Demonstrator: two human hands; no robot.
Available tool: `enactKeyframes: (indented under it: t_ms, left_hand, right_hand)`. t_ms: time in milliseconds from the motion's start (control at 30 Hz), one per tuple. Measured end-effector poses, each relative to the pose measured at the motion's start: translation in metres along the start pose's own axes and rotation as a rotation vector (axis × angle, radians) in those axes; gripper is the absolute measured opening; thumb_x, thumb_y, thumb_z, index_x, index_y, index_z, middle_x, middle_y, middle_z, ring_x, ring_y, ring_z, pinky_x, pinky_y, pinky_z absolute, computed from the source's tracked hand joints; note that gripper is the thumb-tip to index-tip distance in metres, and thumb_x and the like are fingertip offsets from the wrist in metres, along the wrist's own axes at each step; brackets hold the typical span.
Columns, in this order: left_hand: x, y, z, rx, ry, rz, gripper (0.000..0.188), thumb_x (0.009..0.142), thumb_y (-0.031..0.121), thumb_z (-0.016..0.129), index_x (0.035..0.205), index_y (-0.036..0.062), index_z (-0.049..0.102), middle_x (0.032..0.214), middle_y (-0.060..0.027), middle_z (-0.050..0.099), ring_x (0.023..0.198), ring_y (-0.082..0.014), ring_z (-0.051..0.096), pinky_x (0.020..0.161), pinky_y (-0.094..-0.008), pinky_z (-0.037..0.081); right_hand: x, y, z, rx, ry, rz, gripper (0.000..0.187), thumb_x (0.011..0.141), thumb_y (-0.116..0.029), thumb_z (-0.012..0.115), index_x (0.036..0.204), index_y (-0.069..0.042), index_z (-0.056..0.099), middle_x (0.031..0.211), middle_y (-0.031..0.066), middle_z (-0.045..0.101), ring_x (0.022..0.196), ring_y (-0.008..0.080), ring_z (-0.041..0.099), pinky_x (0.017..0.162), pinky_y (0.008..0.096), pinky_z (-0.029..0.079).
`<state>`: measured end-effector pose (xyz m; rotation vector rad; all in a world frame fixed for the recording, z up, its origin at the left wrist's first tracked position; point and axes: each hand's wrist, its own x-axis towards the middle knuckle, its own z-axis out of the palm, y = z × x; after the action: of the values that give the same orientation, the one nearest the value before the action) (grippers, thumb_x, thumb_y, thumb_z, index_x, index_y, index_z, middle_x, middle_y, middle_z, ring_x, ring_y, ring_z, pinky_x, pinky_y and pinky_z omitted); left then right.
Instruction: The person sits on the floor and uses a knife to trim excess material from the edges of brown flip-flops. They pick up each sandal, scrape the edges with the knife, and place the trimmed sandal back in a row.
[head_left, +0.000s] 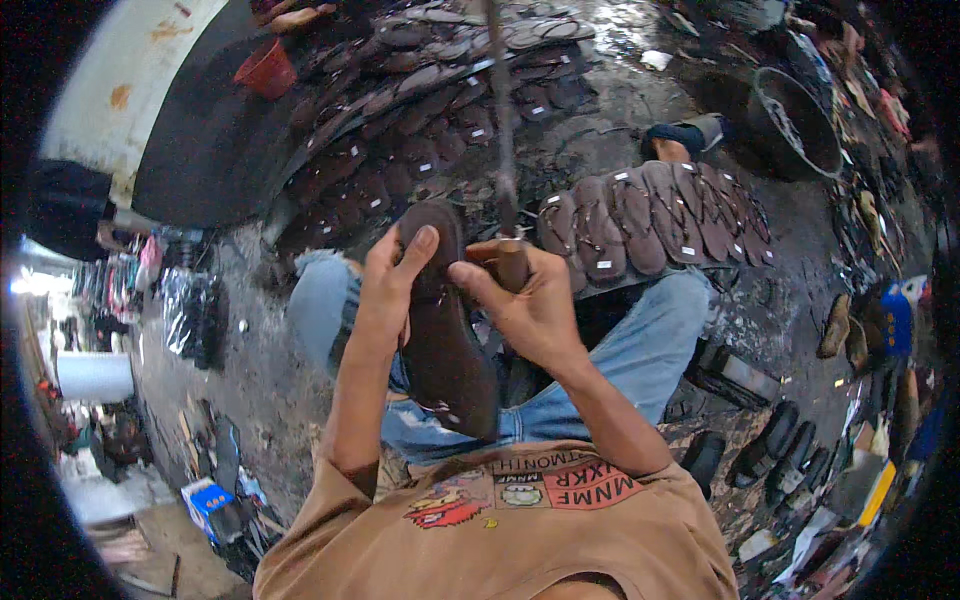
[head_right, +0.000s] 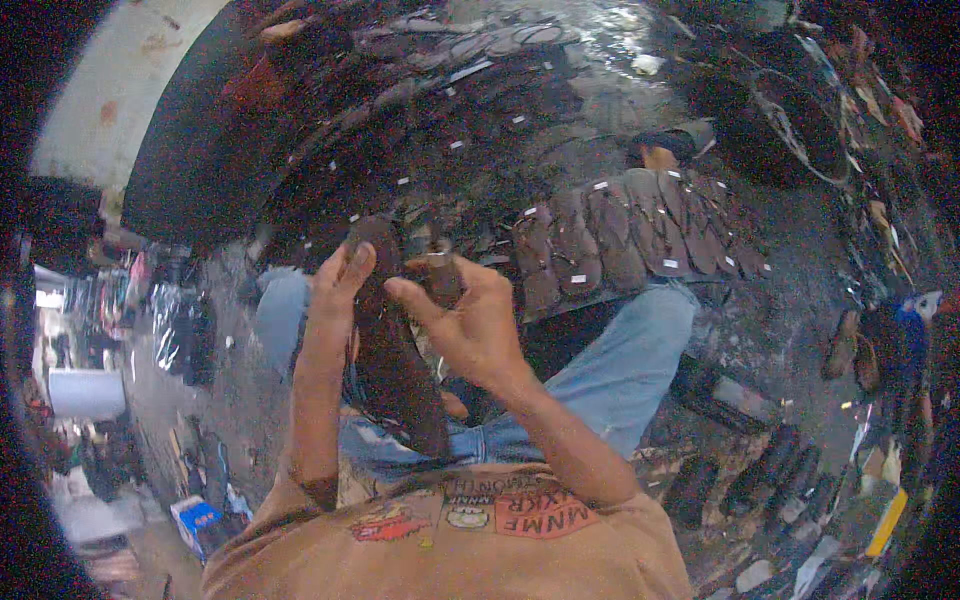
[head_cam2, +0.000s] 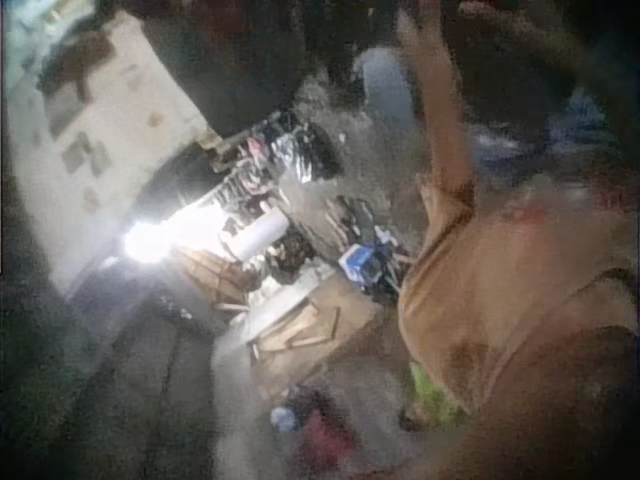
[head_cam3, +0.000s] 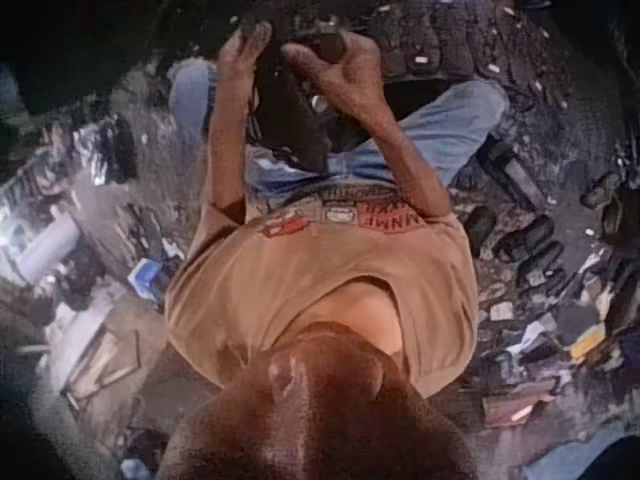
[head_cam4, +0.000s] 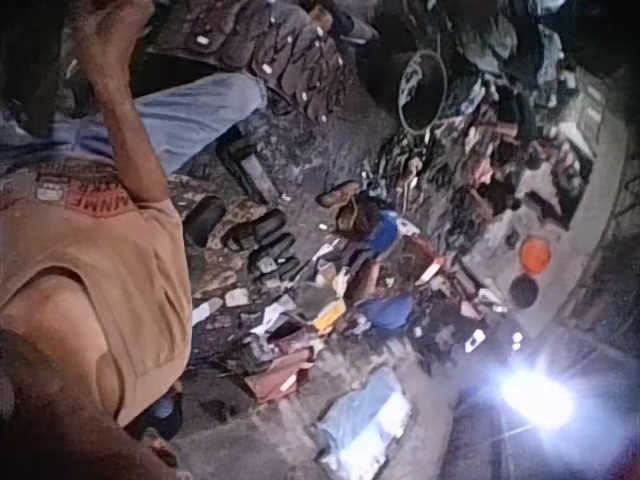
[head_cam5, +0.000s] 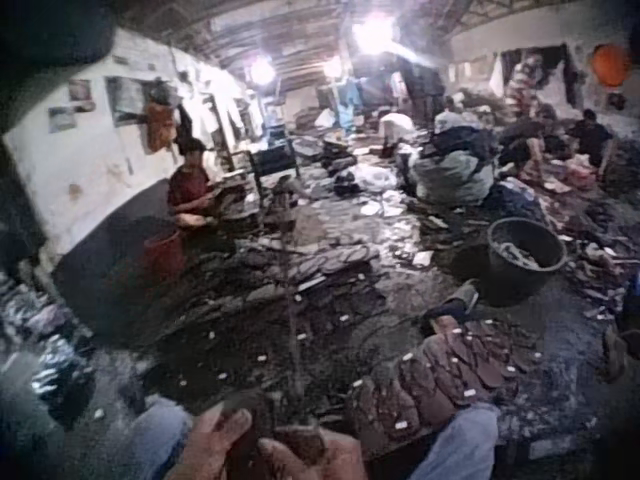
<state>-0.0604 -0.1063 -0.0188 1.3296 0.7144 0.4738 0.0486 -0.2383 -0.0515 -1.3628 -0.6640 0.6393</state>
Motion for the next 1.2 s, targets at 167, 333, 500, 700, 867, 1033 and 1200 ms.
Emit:
enactKeyframes:
  t_ms: [167,333,500,700,867,1033,1200]
  left_hand:
    - [-0.017,-0.018,-0.028,-0.332,-0.064,-0.460,0.060,0.094,0.063,0.061,0.102,0.0036,0.064,0.080,-0.0072,0.066,0.066,-0.0150,0.065,0.061,-0.0277,0.055]
    - [-0.037,-0.014,-0.008,-0.403,0.006,-0.533,0.057,0.098,0.060,0.057,0.108,0.0041,0.064,0.077,-0.0052,0.064,0.064,-0.0155,0.064,0.058,-0.0297,0.056]
    - [-0.038,-0.037,-0.029,-0.353,0.095,-0.572,0.055,0.100,0.060,0.053,0.103,0.0070,0.065,0.080,-0.0055,0.065,0.068,-0.0172,0.063,0.062,-0.0306,0.054]
    - [-0.043,-0.036,-0.039,-0.506,0.161,-0.474,0.055,0.092,0.064,0.063,0.101,0.0096,0.062,0.074,-0.0071,0.064,0.059,-0.0179,0.064,0.054,-0.0334,0.054]
    - [-0.040,0.029,-0.026,-0.234,0.115,-0.396,0.046,0.097,0.051,0.065,0.113,0.0087,0.061,0.084,-0.0079,0.069,0.066,-0.0177,0.069,0.059,-0.0322,0.059]
    - [-0.045,0.052,-0.012,-0.068,0.074,-0.233,0.041,0.099,0.041,0.066,0.122,0.0077,0.059,0.092,-0.0041,0.070,0.073,-0.0147,0.071,0.062,-0.0315,0.060]
    - [-0.057,0.036,-0.024,-0.219,0.068,-0.302,0.040,0.100,0.037,0.067,0.125,0.0068,0.059,0.098,-0.0010,0.069,0.081,-0.0110,0.070,0.072,-0.0279,0.058]
  right_hand:
    - [0.021,-0.002,-0.012,0.012,0.030,-0.119,0.039,0.107,-0.029,0.046,0.133,-0.002,0.059,0.114,0.0124,0.060,0.107,0.0219,0.057,0.095,0.0356,0.046]
    - [0.013,0.016,0.018,0.086,0.020,-0.368,0.037,0.090,-0.011,0.073,0.126,-0.005,0.067,0.103,0.0107,0.056,0.092,0.0234,0.055,0.083,0.0340,0.047]
    - [-0.044,-0.016,0.012,-0.109,-0.188,-0.387,0.042,0.083,-0.018,0.079,0.123,-0.005,0.071,0.082,0.0053,0.051,0.080,0.0209,0.048,0.070,0.0342,0.040]
    - [-0.113,-0.047,-0.011,-0.093,-0.293,-0.166,0.039,0.090,-0.023,0.074,0.123,-0.004,0.069,0.087,0.0066,0.057,0.076,0.0186,0.049,0.068,0.0325,0.043]
    - [-0.104,-0.035,-0.056,0.073,0.178,0.101,0.039,0.104,-0.036,0.054,0.119,-0.001,0.062,0.085,0.0062,0.063,0.063,0.0106,0.050,0.056,0.0263,0.041]
    - [-0.133,-0.003,-0.049,-0.279,0.076,0.070,0.032,0.107,-0.032,0.047,0.111,-0.004,0.061,0.061,0.0022,0.056,0.052,0.0130,0.050,0.050,0.0302,0.040]
    - [-0.180,0.014,-0.040,-0.520,-0.158,0.191,0.023,0.103,-0.026,0.054,0.110,-0.005,0.059,0.074,0.0192,0.062,0.063,0.0407,0.059,0.056,0.0440,0.045]
